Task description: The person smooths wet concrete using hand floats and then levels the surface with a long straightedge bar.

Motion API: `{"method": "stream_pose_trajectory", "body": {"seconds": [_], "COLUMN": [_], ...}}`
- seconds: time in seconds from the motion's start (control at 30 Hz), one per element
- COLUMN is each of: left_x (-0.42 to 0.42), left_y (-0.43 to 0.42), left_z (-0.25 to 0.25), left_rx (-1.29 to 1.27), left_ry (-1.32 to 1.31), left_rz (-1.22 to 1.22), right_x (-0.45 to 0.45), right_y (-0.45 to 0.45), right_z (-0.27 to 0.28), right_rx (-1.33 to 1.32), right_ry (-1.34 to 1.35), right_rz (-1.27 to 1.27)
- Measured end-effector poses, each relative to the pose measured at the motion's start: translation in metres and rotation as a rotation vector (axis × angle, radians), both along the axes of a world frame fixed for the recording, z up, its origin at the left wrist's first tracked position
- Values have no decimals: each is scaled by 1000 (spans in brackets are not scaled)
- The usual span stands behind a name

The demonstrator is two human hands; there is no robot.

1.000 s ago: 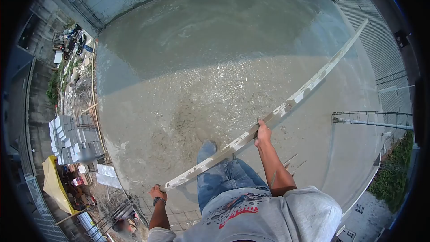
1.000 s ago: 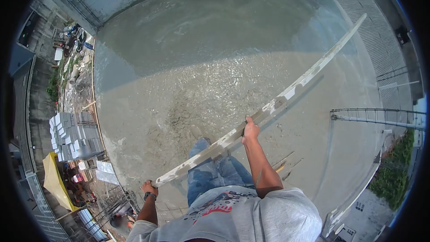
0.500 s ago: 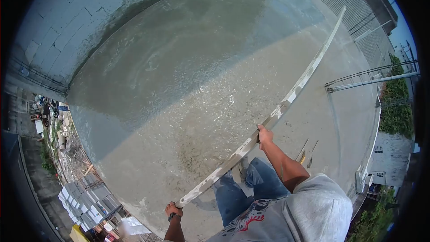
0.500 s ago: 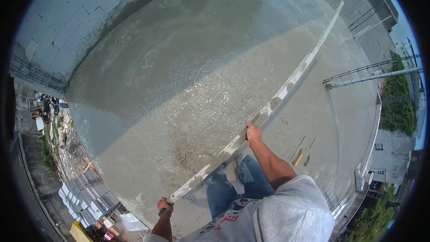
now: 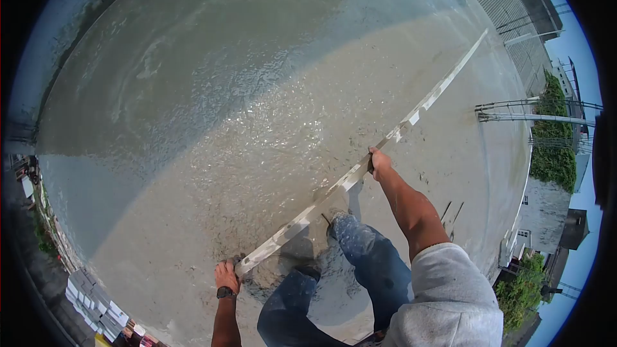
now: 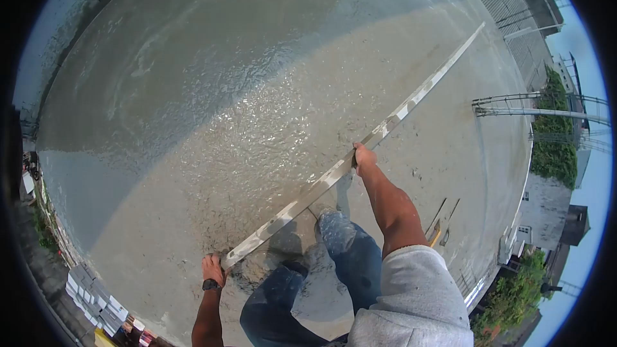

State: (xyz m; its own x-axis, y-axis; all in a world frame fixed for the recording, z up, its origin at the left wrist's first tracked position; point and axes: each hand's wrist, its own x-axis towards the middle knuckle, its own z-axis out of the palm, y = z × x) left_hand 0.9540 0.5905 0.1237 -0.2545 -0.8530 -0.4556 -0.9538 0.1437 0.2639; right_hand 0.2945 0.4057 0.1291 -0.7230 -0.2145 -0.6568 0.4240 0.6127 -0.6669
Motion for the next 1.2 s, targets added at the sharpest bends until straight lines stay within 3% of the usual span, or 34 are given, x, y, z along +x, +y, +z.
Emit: {"method": "stream_pose_trajectory", "body": {"seconds": [0.1, 0.17, 0.33, 0.43, 0.47, 0.67, 0.7, 1.2], "left_x": [-42, -61, -114, -129, -133, -144, -142, -131], "left_y": [-49, -87, -171, -199, -209, -217, -218, -173], "left_z": [-54, -89, -111, -126, -104, -120, -100, -86], "left_rx": [-37, -53, -164, -198, -155, -189, -157, -148], "left_ry": [39, 30, 2, 40, 22, 36, 17, 73], "left_rz": [-148, -217, -308, -322, -327, -284, -279, -129], "right_x": [-47, -61, -126, -142, -145, -145, -143, -96], "right_y": [-34, -67, -129, -149, -154, -160, -164, -208], "right_z": [-70, -70, -121, -129, -124, -132, -129, -111], "right_rx": [92, 87, 63, 202, 264, 300, 331, 286], "right_ry": [141, 175, 222, 329, 376, 507, 484, 476], "right_rz": [8, 31, 142, 169, 231, 337, 370, 568]}}
